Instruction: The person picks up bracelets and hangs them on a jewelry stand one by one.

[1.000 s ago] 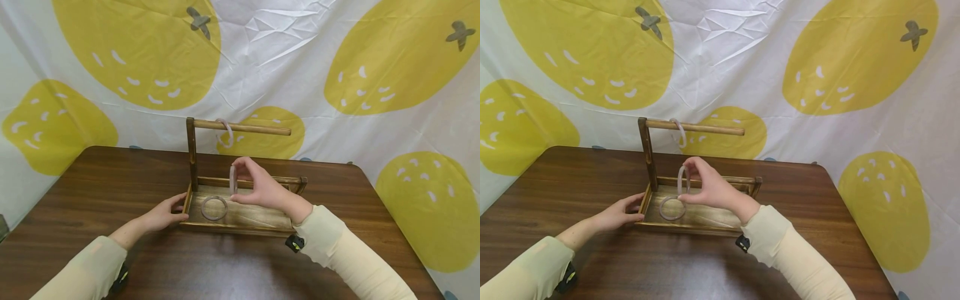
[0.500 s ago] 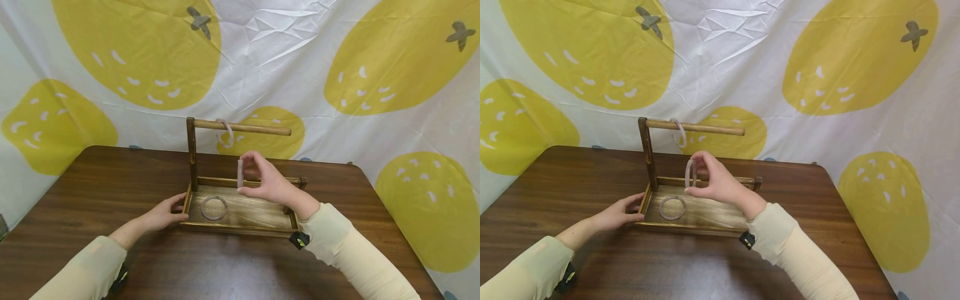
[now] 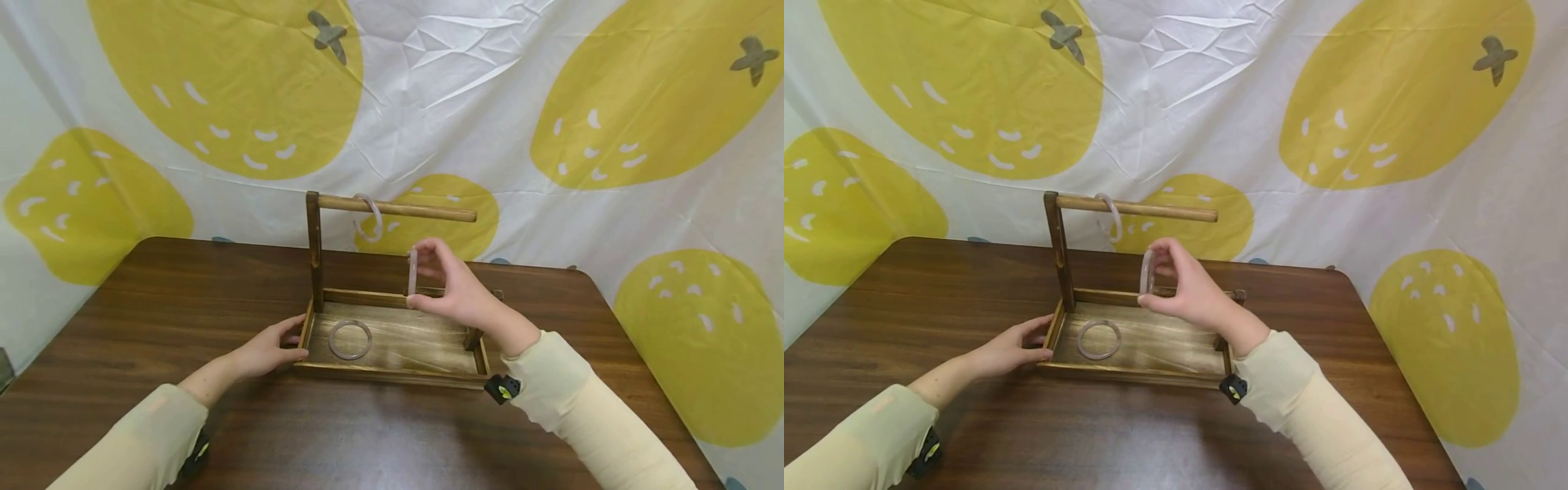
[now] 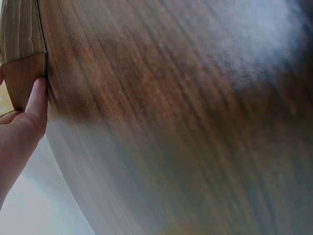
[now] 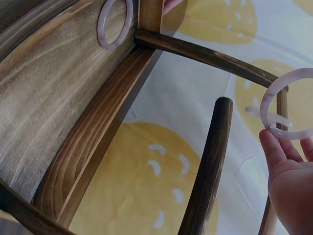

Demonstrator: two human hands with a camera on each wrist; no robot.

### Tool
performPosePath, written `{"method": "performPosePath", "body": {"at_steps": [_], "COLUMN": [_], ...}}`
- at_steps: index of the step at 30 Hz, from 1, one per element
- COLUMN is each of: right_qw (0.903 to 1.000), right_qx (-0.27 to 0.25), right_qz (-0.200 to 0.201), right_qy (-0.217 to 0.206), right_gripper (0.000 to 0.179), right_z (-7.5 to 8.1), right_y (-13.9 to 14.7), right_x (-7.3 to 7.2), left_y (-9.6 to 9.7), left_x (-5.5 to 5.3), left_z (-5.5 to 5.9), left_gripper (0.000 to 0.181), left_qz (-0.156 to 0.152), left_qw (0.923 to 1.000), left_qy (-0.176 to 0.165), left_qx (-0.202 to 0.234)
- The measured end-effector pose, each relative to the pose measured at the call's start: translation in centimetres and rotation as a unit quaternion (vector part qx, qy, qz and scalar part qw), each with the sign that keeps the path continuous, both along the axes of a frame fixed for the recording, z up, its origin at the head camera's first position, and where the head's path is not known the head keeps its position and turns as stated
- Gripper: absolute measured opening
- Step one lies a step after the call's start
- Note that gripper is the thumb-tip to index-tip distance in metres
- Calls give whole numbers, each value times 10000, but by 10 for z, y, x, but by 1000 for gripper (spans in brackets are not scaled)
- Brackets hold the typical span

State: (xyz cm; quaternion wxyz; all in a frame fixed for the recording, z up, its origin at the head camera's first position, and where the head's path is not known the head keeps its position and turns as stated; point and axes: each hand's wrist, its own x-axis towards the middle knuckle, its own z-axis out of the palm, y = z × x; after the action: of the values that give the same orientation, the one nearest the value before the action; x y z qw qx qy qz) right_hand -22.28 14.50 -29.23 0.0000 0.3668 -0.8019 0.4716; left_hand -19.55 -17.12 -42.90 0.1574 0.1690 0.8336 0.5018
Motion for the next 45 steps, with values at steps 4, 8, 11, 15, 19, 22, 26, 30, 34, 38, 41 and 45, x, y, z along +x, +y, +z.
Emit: {"method": "performPosePath", "body": {"at_steps": [4,8,11,15,19,22,26,30,34,38,41,45], "right_qw": [10000,9999,9998,9996,9994,9992,9987,9978,9968,9961,9957,9952], "right_qx": [-46,-102,-153,-155,-145,-157,-202,-293,-368,-450,-504,-520], "right_qz": [-39,-96,-129,-183,-262,-330,-444,-585,-702,-751,-775,-832], "right_qy": [6,6,45,154,170,149,147,72,-35,-78,-62,-4], "right_gripper": [62,63,62,62,61,60,58,57,56,56,56,56], "right_z": [1,2,2,3,5,7,10,12,15,17,19,20], "right_y": [5,10,14,20,26,31,38,46,53,59,63,68], "right_x": [-1,-1,-3,-6,-7,-8,-9,-9,-9,-9,-9,-9], "left_y": [0,1,1,1,1,1,1,1,1,2,2,2], "left_x": [0,0,1,2,2,2,2,1,1,1,2,2], "left_z": [0,1,2,3,3,3,3,2,2,3,4,5], "left_gripper": [73,73,73,73,73,73,73,73,73,72,72,72], "left_qz": [-16,-16,-12,-16,10,30,17,6,5,18,41,50], "left_qw": [10000,10000,10000,10000,10000,10000,10000,10000,10000,10000,10000,10000], "left_qy": [6,2,-30,-66,-45,-27,-3,1,-12,-8,-19,-19], "left_qx": [0,-6,-16,-33,-41,-26,-37,-30,-12,-22,-35,-70]}}
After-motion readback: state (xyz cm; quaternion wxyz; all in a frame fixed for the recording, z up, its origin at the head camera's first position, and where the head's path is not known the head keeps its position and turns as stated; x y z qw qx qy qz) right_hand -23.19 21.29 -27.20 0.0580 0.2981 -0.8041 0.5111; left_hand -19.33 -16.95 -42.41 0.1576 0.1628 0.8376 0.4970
